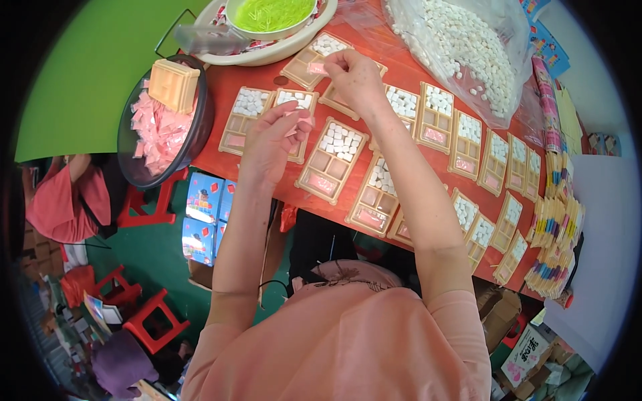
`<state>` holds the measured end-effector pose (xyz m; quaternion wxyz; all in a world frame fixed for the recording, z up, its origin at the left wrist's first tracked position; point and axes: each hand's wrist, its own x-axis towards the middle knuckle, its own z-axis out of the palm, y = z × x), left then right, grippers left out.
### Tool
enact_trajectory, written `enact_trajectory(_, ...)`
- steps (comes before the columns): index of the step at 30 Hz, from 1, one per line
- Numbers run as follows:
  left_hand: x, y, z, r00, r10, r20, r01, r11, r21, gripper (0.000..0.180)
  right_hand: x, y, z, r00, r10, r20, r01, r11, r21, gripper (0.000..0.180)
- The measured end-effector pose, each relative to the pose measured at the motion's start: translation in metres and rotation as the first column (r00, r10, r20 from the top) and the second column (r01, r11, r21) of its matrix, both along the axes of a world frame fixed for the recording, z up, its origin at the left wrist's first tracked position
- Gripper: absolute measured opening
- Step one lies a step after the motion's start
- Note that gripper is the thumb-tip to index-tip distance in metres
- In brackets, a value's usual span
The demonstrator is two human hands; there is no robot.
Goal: The person is packaging small white items into clear plastic trays, adding labels, and placing them into bags.
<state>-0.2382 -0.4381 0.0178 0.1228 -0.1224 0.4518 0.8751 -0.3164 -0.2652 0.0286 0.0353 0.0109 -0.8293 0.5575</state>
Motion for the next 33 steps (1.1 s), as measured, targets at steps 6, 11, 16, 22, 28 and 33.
enact_trajectory(6, -0.004, -0.029, 0.001, 0.999, 0.041, -0.022, -0.041, 0.999, 0.029, 0.029, -0.010, 0.000, 0.003, 0.990, 0.033, 0.136, -0.010, 0.986, -0.167, 0.024)
enact_trajectory(11, -0.016, -0.048, 0.005, 0.999, 0.047, -0.012, -0.048, 0.992, -0.121, 0.027, -0.004, 0.033, 0.000, 0.905, 0.296, 0.305, 0.040, 0.655, -0.754, 0.021)
enact_trajectory(16, -0.042, -0.040, 0.015, 0.998, 0.059, 0.014, -0.052, 0.949, -0.310, 0.018, 0.015, 0.065, 0.007, 0.863, 0.357, 0.357, 0.077, 0.607, -0.791, 0.018)
enact_trajectory(22, -0.082, -0.012, 0.011, 0.995, 0.004, -0.098, -0.068, 0.751, -0.657, 0.013, 0.038, 0.087, 0.022, 0.758, 0.447, 0.475, -0.135, 0.820, -0.556, 0.017)
enact_trajectory(28, -0.106, -0.010, 0.012, 0.991, -0.131, -0.007, 0.108, 0.843, -0.526, 0.017, 0.039, 0.098, 0.008, 0.749, 0.480, 0.457, 0.002, 0.687, -0.726, 0.016)
enact_trajectory(33, -0.106, -0.006, 0.004, 0.982, -0.191, 0.017, 0.173, 0.847, -0.502, 0.019, 0.043, 0.075, -0.013, 0.704, 0.631, 0.326, 0.121, 0.346, -0.930, 0.014)
